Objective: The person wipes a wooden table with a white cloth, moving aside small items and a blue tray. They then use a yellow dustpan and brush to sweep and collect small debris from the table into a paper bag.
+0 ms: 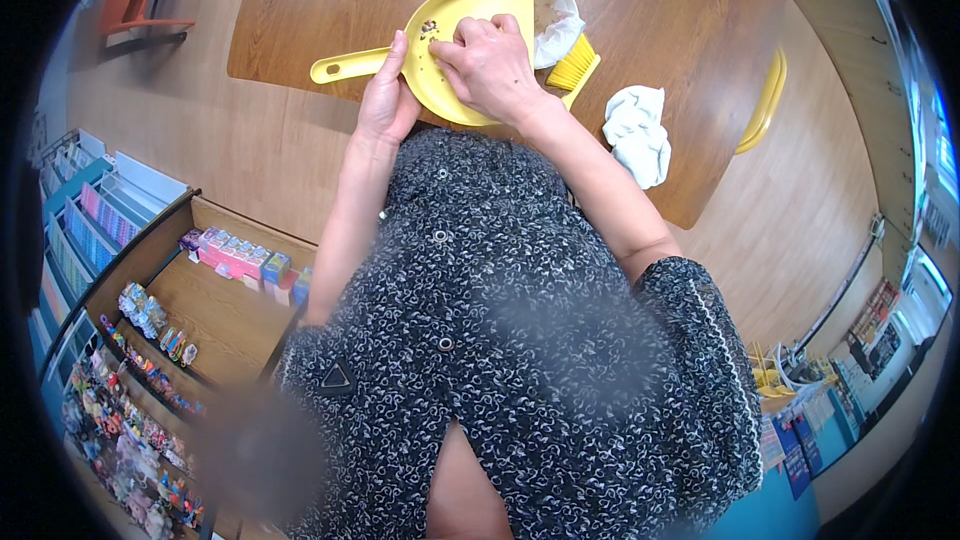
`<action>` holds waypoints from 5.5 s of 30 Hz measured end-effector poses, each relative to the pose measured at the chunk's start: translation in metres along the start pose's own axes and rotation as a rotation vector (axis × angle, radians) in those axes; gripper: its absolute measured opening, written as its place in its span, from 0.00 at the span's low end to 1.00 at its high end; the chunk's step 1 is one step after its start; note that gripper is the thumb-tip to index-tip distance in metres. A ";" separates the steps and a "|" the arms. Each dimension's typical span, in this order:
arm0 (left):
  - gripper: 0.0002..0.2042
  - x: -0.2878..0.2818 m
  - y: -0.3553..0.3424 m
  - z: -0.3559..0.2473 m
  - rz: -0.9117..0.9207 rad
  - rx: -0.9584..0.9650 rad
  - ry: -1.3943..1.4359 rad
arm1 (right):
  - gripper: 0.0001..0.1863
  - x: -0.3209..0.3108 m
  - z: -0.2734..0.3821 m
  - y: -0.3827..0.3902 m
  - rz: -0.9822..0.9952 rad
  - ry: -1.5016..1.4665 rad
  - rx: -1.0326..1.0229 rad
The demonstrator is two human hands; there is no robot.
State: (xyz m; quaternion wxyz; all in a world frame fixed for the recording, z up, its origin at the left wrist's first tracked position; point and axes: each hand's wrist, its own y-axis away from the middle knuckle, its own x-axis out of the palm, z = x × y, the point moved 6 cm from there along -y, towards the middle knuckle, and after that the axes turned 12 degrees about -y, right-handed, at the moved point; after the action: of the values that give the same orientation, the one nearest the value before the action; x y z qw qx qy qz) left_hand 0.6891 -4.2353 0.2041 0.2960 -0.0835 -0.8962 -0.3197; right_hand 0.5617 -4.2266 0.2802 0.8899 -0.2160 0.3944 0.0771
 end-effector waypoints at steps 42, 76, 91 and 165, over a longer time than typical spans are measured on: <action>0.21 -0.003 0.001 -0.001 -0.021 0.027 -0.008 | 0.13 -0.022 -0.032 0.011 -0.183 0.304 0.208; 0.21 0.003 0.004 -0.009 -0.050 0.077 -0.023 | 0.18 -0.012 -0.041 0.000 -0.089 0.333 0.092; 0.21 0.004 0.005 -0.011 -0.053 0.082 -0.040 | 0.12 -0.023 -0.043 -0.003 -0.137 0.433 0.150; 0.22 0.005 0.005 -0.013 -0.024 0.058 -0.041 | 0.08 -0.011 -0.014 -0.018 -0.007 -0.087 -0.002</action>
State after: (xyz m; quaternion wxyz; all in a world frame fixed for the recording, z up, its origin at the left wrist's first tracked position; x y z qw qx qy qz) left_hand 0.6931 -4.2391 0.2176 0.2759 -0.0705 -0.9119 -0.2955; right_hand 0.5500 -4.2484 0.2853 0.9062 -0.2149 0.3545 0.0838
